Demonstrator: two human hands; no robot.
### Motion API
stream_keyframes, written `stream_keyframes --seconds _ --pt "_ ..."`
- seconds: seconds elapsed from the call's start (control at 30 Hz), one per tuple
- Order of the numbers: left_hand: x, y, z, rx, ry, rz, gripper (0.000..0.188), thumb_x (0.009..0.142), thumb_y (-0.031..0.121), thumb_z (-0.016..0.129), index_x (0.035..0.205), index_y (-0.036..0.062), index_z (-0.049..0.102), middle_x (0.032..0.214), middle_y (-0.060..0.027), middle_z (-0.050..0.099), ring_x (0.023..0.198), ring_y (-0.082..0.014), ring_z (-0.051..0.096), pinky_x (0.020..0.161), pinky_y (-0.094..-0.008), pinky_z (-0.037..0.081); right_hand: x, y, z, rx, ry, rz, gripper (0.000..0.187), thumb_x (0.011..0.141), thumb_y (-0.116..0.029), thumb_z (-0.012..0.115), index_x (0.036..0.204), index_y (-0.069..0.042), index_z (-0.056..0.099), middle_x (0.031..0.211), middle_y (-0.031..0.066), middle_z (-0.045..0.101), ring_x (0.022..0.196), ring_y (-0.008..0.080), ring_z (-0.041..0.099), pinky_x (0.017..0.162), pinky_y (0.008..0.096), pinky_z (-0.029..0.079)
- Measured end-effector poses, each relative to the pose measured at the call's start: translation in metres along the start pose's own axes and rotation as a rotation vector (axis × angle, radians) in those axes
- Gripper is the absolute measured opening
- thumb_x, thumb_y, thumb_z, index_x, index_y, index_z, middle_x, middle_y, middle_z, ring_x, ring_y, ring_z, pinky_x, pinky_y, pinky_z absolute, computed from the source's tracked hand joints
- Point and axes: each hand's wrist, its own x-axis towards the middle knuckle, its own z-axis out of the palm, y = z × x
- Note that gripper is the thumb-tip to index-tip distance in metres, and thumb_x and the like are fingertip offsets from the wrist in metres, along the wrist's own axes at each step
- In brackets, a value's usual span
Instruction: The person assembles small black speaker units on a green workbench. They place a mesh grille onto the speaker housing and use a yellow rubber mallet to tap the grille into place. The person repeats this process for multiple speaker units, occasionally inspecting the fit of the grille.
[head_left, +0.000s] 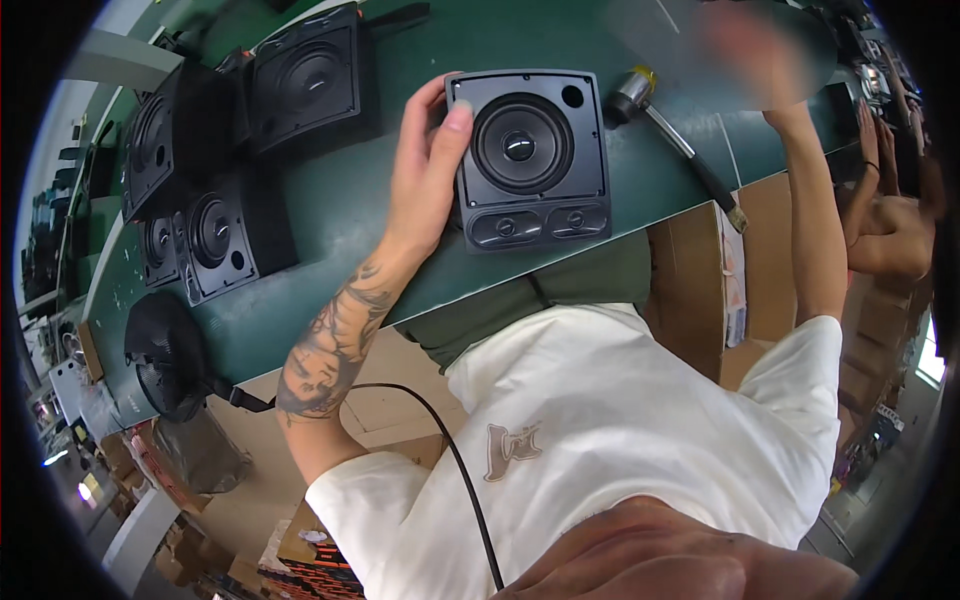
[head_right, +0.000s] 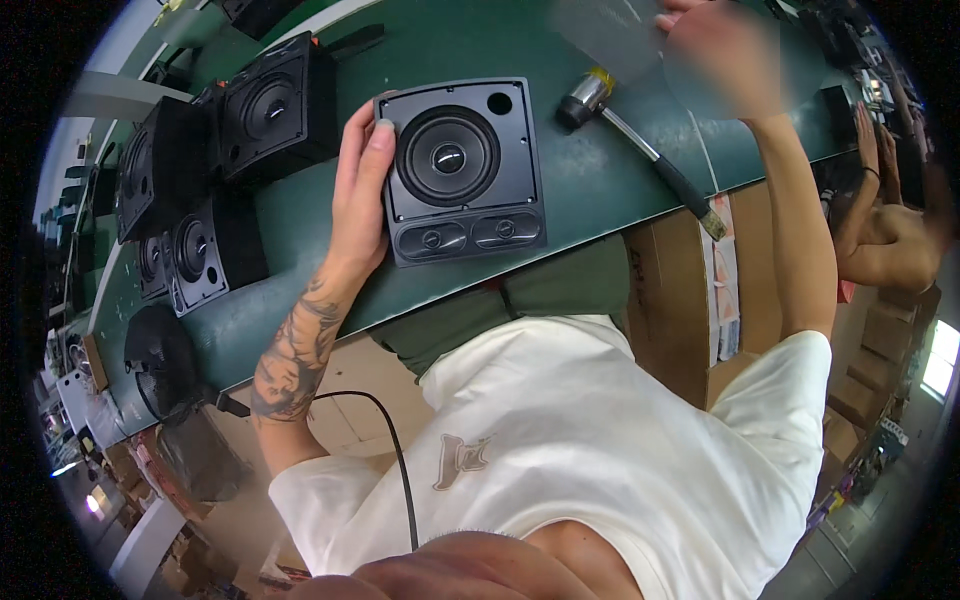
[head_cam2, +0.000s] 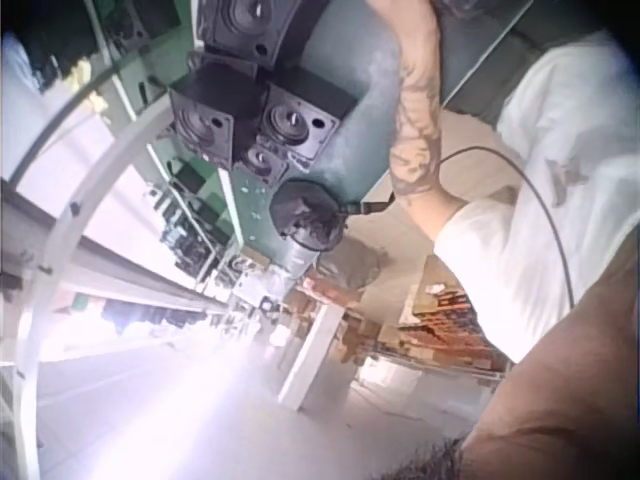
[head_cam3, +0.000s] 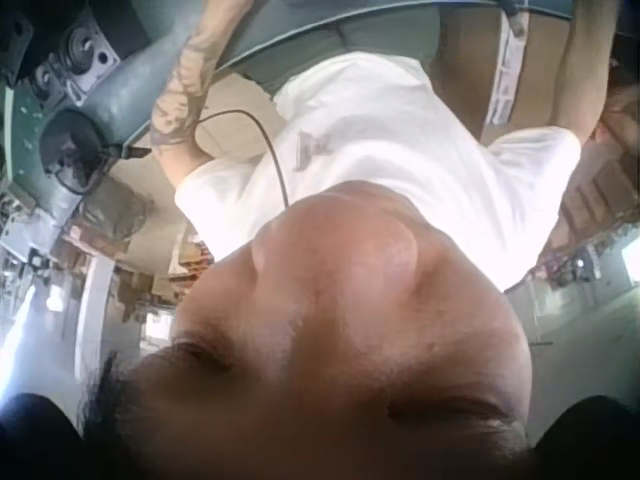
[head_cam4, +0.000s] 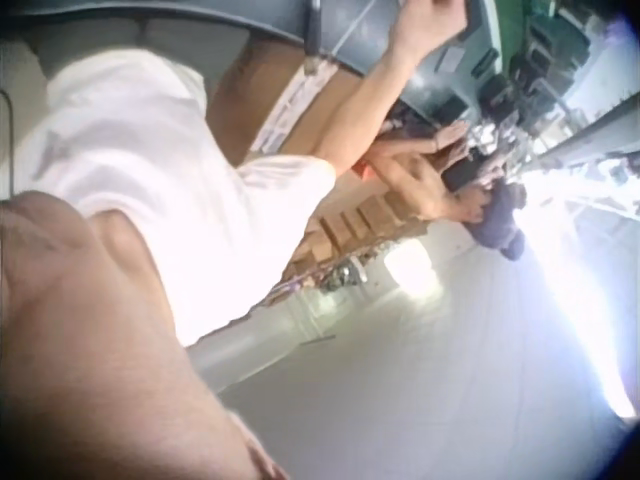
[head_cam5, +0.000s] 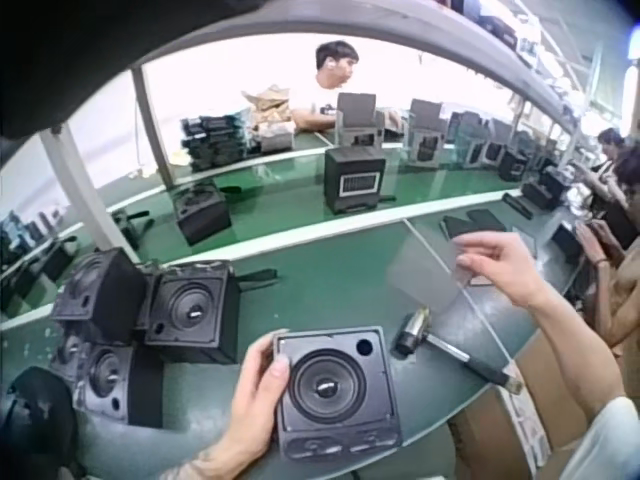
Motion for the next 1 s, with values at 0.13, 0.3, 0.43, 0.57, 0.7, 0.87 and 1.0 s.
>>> stream_keyframes --seconds 0.13,0.3,0.43,0.57,0.7,0.87,1.0 --pt "0.003 -0.001 -0.005 0.066 -0.037 -0.015 0.057 0.108 0.038 0.054 0.148 0.0001 0.041 0.143 -0.0149 0.05 0.128 -0.0198 0.052 0.11 -0.0323 0.041 -0.058 -0.067 0.046 -0.298 0.174 -0.704 0.037 0.092 -0.01 0.076 0.126 0.001 0.068 0.102 0.0146 0.075 0.093 0.0218 0.072 0.081 0.0298 0.057" --pt "-0.002 0.009 -0.001 -0.103 -0.031 -0.09 0.056 0.11 0.039 0.049 0.15 0.0016 0.04 0.141 -0.013 0.053 0.128 -0.0183 0.053 0.109 -0.0331 0.043 -0.074 -0.061 0.107 -0.482 0.03 -1.309 0.042 0.07 0.013 0.077 0.11 0.004 0.073 0.106 0.0178 0.075 0.098 0.0325 0.074 0.088 0.0415 0.06" --pt "-0.001 0.011 0.003 -0.213 -0.021 -0.128 0.054 0.111 0.038 0.045 0.152 0.004 0.038 0.139 -0.0116 0.055 0.128 -0.0173 0.054 0.109 -0.0333 0.044 -0.098 -0.055 0.124 -0.543 -0.14 -1.246 0.04 0.067 -0.004 0.082 0.106 -0.002 0.075 0.113 0.0115 0.072 0.115 0.035 0.066 0.099 0.0527 0.052" --pt "0.0 0.009 0.0 -0.145 -0.052 -0.072 0.053 0.11 0.035 0.05 0.151 0.0038 0.04 0.142 -0.0124 0.052 0.129 -0.0181 0.052 0.109 -0.0326 0.043 -0.098 -0.049 0.126 -0.497 -0.407 -1.165 0.047 0.07 -0.011 0.085 0.115 -0.004 0.072 0.135 0.0167 0.063 0.134 0.0426 0.054 0.113 0.0638 0.04" --pt "0.0 0.006 -0.003 -0.107 -0.051 -0.056 0.053 0.108 0.032 0.055 0.15 0.0024 0.043 0.143 -0.013 0.05 0.13 -0.0186 0.051 0.109 -0.0319 0.042 -0.086 -0.046 0.129 -0.459 -0.447 -0.984 0.063 0.073 -0.026 0.088 0.13 -0.012 0.067 0.152 0.0176 0.05 0.146 0.0425 0.04 0.12 0.0591 0.033" --pt "0.002 0.004 -0.005 -0.072 -0.06 -0.071 0.052 0.108 0.031 0.056 0.15 0.0024 0.043 0.143 -0.0131 0.05 0.129 -0.0184 0.051 0.109 -0.0314 0.042 -0.075 -0.048 0.124 -0.476 -0.476 -0.871 0.084 0.071 -0.032 0.09 0.146 -0.014 0.057 0.154 0.0196 0.047 0.14 0.0432 0.046 0.115 0.0504 0.041" --pt "-0.001 0.006 -0.004 -0.022 -0.064 -0.027 0.053 0.109 0.033 0.054 0.151 0.0026 0.042 0.143 -0.0125 0.05 0.129 -0.0182 0.051 0.109 -0.0312 0.041 -0.065 -0.056 0.115 -0.576 -0.5 -0.959 0.082 0.071 -0.031 0.09 0.145 -0.015 0.058 0.153 0.0197 0.048 0.134 0.0417 0.052 0.111 0.0479 0.045"
